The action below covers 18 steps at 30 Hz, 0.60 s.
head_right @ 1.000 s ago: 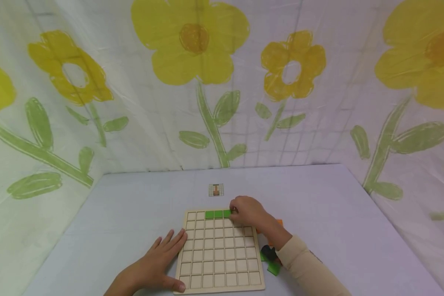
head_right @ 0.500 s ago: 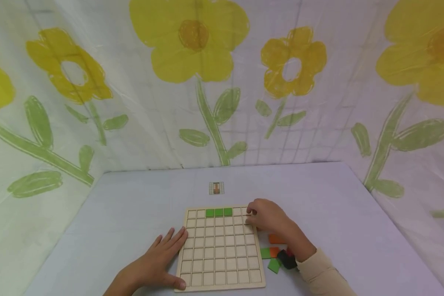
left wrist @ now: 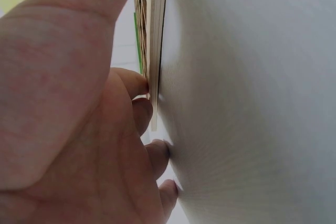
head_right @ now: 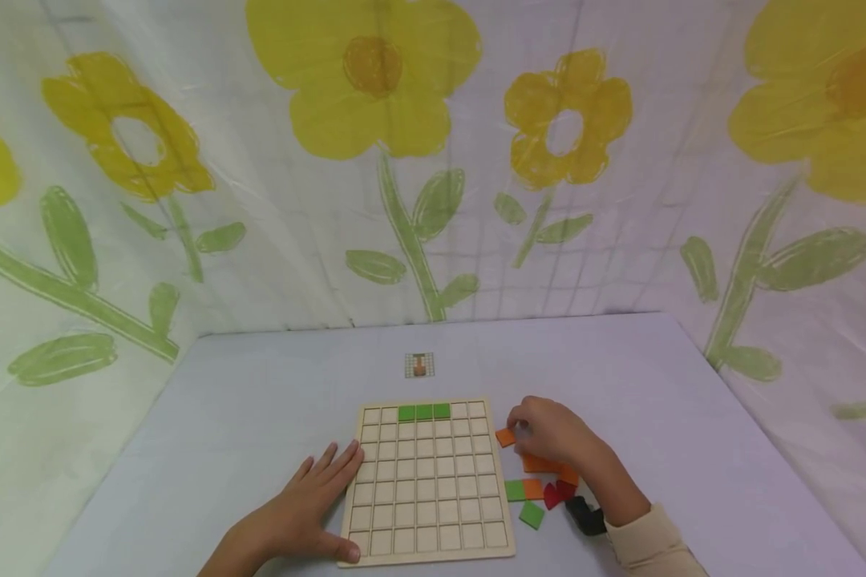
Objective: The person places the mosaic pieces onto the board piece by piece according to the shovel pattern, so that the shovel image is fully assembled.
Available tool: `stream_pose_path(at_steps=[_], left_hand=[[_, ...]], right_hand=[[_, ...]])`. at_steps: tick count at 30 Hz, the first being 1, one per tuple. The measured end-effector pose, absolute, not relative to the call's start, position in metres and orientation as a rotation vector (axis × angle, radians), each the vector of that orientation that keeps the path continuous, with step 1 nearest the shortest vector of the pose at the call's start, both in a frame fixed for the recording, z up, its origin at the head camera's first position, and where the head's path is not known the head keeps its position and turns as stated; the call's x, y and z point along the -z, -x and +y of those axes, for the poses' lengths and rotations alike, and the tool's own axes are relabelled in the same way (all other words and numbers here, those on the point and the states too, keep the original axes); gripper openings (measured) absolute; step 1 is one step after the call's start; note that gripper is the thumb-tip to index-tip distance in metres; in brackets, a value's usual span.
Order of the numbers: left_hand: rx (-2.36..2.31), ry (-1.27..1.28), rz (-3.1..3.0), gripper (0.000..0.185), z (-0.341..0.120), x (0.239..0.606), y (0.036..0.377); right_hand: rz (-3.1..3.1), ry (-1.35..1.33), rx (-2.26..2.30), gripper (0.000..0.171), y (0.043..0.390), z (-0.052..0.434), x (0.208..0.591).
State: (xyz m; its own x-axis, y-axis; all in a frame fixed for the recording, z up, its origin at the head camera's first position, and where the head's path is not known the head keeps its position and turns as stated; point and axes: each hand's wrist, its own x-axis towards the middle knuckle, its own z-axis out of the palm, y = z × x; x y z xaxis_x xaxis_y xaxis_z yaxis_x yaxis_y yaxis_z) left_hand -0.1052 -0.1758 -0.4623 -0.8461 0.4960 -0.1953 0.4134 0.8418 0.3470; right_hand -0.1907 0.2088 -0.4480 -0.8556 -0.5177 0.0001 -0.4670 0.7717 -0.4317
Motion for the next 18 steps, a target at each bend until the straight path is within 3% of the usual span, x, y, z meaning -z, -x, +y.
stream_pose_path(at_steps=[18], left_hand=[[-0.443,-0.681,2.746,0.123,-0.1771,0.4668,0.1061]], right_hand=[[2.864,0.834,0.623,0.018,0.1922,0.2060,0.4517]])
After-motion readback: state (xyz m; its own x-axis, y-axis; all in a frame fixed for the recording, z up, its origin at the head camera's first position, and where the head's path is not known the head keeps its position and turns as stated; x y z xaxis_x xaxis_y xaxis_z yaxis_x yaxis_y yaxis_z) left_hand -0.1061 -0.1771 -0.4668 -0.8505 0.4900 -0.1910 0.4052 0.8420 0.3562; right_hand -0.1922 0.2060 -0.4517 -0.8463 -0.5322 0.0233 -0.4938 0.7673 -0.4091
